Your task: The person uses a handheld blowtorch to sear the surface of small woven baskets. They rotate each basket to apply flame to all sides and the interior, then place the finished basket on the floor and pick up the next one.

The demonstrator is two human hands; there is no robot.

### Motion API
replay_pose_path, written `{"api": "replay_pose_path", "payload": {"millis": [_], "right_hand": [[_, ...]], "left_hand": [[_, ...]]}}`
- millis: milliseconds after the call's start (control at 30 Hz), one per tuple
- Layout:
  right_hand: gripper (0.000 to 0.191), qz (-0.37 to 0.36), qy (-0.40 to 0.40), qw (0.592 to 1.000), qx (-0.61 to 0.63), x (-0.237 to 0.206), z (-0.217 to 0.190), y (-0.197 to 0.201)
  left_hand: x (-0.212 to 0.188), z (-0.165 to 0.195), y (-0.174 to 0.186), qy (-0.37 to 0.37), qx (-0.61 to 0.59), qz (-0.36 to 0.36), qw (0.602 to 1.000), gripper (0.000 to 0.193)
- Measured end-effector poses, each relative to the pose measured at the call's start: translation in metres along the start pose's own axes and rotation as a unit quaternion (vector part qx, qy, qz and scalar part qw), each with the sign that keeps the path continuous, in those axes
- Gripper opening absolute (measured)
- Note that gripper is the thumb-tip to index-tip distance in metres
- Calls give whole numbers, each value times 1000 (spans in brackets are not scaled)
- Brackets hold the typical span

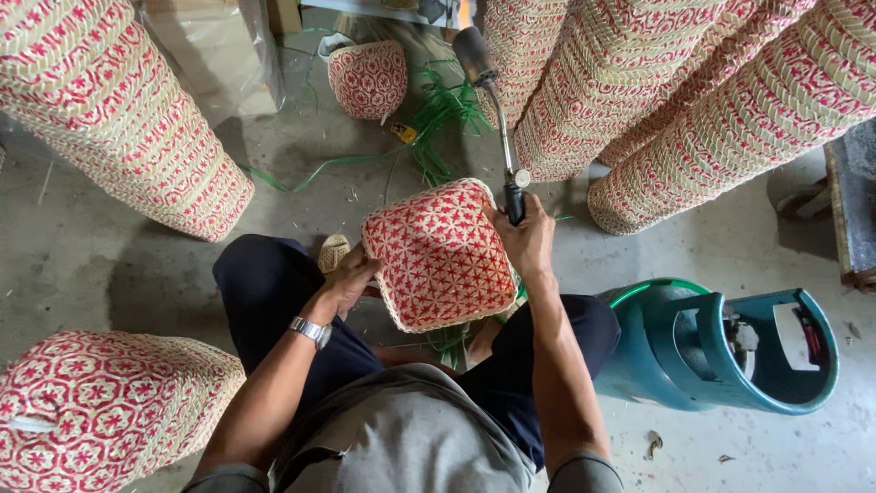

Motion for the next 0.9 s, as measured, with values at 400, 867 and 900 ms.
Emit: {"api": "replay_pose_path", "payload": {"millis": [400,867,900], "right_hand": [[30,-207,-71,970,101,-72,-4,-29],[35,-224,-2,974,-11,-76,-20,-78],[33,-230,14,973,19,-75,-27,-77]], "left_hand": [[13,-6,44,51,-236,160,957,39],[34,-16,64,-40,-292,152,943,26],[35,-15,66,-50,-289,157,943,27]]}}
Point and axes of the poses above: each hand's wrist, its own x-axis towards the middle knuckle, its own y-axis out of the back of the hand, z = x × y, the point moved 9 cm from there along x, towards the middle knuckle, and after that the axes turned 13 degrees about y, right-handed, at the moved point
